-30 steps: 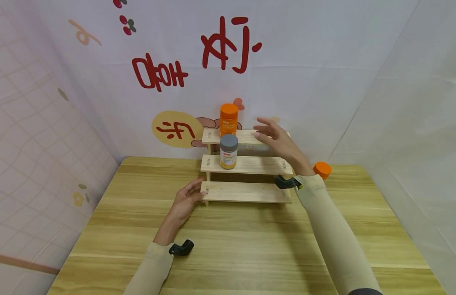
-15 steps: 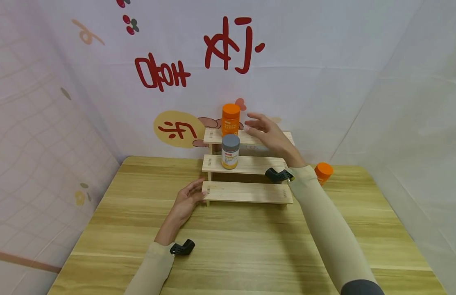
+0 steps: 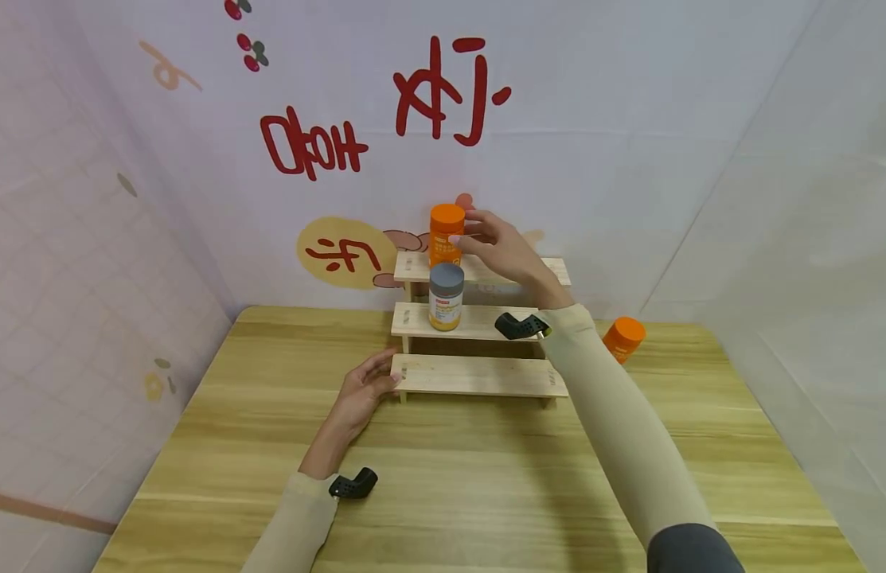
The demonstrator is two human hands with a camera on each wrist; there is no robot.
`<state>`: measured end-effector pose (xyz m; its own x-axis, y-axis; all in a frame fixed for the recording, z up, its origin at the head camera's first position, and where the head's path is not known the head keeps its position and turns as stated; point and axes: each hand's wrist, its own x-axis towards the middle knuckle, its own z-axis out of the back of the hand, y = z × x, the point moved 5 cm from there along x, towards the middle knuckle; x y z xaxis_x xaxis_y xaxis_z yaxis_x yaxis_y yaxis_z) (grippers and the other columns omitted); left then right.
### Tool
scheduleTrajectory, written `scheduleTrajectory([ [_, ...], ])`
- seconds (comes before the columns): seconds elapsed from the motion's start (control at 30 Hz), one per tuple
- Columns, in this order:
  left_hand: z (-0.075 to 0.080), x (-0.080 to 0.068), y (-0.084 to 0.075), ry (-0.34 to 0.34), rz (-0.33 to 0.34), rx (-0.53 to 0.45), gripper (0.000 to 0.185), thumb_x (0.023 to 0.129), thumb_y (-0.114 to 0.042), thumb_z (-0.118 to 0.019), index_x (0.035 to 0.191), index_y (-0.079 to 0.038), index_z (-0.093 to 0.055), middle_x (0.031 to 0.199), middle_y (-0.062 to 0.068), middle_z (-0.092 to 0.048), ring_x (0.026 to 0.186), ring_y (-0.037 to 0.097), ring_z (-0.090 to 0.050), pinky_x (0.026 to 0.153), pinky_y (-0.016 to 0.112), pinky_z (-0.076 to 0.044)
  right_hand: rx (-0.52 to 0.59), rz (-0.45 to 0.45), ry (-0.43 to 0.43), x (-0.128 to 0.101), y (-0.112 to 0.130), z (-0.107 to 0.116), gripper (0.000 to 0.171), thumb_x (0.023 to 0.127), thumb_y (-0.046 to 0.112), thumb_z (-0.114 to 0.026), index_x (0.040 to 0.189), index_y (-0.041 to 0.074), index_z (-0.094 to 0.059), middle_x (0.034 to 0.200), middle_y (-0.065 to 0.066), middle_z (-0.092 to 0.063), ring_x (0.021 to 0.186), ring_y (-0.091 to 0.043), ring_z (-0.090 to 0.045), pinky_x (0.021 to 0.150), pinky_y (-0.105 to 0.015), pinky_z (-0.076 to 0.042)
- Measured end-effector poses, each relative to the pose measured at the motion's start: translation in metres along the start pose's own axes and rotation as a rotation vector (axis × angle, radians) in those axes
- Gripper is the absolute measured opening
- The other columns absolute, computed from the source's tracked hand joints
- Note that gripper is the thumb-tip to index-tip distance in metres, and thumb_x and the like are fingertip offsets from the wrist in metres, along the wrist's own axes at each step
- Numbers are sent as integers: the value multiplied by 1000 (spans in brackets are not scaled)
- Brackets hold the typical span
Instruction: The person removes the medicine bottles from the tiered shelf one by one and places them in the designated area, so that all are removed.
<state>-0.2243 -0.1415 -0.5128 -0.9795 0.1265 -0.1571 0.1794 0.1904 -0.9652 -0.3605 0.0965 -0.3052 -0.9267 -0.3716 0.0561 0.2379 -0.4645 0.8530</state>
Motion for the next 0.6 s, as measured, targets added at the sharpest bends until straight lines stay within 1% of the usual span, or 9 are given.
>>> scheduleTrajectory([
  [0.2,1,0,1,-12,6,9,60,95,7,-62,152,-4,-47,136,19,-53,98,12,-63,79,29,-58,8,-17,-6,8,3,-7,76,94,55,-69,158,28,-39,150,-3,-55,136,-22,-53,116,-48,-44],
  [0.43,1,0,0,14,-16,17,60,97,5,-62,153,-3,-44,135,19,-54,99,12,-63,79,28,-58,9,-1,-51,15,4,-16,62,96,45,-69,150,21,-48,139,-8,-61,126,-26,-58,111,-46,-49],
  [0.6,2,0,1,32,-25,26,60,97,3,-62,154,-3,-43,136,20,-54,100,12,-63,80,26,-58,7,-4,-81,16,2,-20,59,97,42,-69,147,17,-50,135,-11,-64,121,-27,-61,107,-45,-53],
])
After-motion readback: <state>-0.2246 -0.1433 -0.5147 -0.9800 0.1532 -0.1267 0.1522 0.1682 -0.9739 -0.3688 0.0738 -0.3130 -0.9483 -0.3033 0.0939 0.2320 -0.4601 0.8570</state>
